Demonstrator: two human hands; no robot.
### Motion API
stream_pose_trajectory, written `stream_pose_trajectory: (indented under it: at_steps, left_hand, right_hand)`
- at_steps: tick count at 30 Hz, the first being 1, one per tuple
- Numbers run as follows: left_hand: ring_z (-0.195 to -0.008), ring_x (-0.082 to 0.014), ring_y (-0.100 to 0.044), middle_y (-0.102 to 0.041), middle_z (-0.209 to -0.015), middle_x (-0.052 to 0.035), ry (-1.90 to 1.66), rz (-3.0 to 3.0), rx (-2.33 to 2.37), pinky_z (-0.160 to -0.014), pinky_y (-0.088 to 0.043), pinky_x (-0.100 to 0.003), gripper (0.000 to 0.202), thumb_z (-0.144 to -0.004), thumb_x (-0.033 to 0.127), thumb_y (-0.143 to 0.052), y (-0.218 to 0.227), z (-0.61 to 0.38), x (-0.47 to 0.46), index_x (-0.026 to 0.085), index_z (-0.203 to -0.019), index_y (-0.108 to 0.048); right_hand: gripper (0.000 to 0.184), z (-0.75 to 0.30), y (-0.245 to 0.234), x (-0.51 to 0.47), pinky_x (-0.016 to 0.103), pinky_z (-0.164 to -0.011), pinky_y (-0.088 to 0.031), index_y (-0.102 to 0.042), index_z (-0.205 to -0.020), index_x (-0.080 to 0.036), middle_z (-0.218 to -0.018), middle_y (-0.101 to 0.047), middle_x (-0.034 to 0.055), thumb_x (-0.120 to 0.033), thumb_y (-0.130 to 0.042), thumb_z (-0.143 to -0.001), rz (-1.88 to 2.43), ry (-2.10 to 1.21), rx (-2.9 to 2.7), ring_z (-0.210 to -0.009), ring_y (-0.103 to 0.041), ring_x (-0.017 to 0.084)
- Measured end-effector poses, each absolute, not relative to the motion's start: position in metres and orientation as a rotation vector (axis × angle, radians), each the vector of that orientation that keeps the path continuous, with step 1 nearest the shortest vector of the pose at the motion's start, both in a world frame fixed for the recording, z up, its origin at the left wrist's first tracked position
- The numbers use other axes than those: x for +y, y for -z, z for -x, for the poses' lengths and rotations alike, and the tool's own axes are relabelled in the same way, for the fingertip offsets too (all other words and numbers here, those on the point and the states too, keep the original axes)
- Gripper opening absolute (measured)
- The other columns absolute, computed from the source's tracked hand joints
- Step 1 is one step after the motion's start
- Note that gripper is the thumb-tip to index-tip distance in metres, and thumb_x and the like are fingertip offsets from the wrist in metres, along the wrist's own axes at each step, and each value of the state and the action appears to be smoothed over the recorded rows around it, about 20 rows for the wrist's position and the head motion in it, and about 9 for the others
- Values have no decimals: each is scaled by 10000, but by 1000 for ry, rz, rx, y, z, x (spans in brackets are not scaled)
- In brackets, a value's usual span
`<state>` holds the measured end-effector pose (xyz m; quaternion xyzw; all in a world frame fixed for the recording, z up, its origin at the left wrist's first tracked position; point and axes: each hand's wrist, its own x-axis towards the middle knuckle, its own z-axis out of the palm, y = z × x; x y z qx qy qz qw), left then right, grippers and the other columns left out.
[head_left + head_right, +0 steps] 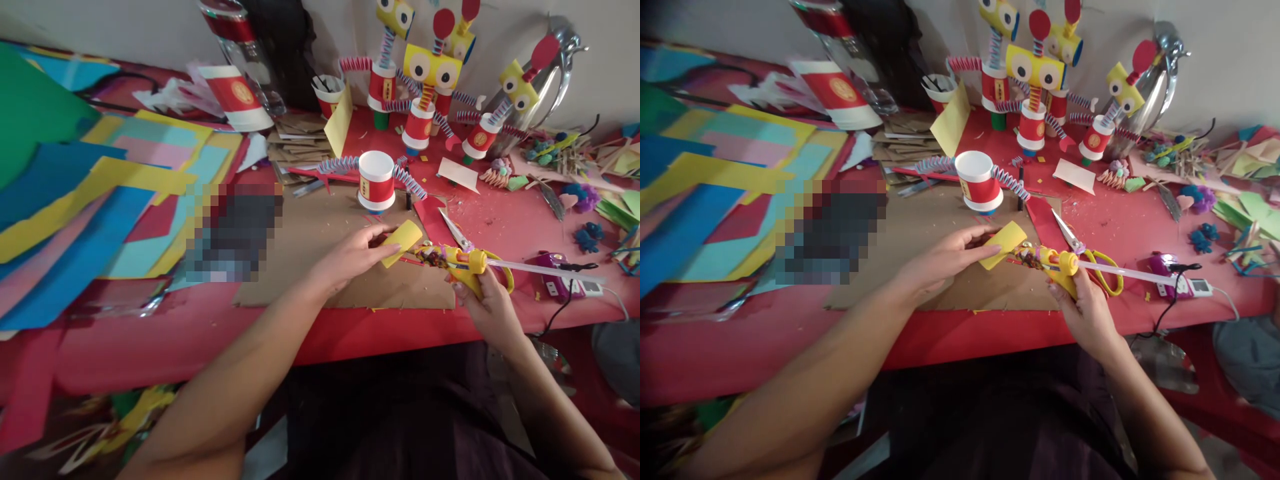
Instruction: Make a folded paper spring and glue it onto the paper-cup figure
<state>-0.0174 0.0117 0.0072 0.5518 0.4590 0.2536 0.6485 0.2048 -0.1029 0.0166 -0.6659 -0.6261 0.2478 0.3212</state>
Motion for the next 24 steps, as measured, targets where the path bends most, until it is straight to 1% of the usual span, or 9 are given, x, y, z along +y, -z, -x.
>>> stream_pose_trajectory:
  at_steps: [4,7,13,18,24]
  left_hand:
    - [-1128,-273,-596,-635,-1292,-115,-570,-1251,1040,-897,-485,-386,542,-767,397,-681,-8,17,12,204,-1268,-599]
    - [-1121,-269,-599,-641,-1282,-111,-570,-1242,1047,-906,-481,-384,545,-768,394,-683,-8,17,11,204,-1271,-597]
    - [-1122,-264,-598,-639,-1281,-115,-567,-1239,1038,-904,-475,-372,516,-779,393,-674,-10,17,11,189,-1248,-609]
    - [-1101,-263,-606,-652,-1256,-110,-563,-1238,1040,-873,-486,-363,518,-769,388,-681,-10,18,11,197,-1245,-609]
    - [-1131,-263,-597,-647,-1274,-103,-564,-1257,1027,-902,-470,-364,500,-771,398,-676,-9,18,12,209,-1230,-619]
  right_hand:
    - [277,-204,-15,-104,375,-668,-511,-575,-1118,-245,-912,-715,61,-386,-562,-880,1759,-575,-1635,-774,-653,235]
    - [253,-203,-15,-105,385,-704,-517,-576,-1095,-247,-922,-718,61,-374,-568,-876,1755,-610,-1668,-826,-671,249]
    - [240,-201,-19,-104,387,-681,-513,-576,-1062,-237,-924,-727,76,-379,-566,-869,1767,-490,-1653,-809,-671,259]
    - [210,-201,-18,-105,359,-636,-498,-578,-1039,-245,-864,-720,54,-372,-566,-872,1762,-521,-1709,-748,-665,237]
    - [211,-202,-19,-104,371,-638,-508,-584,-1038,-240,-849,-704,58,-370,-564,-872,1758,-444,-1634,-734,-646,234]
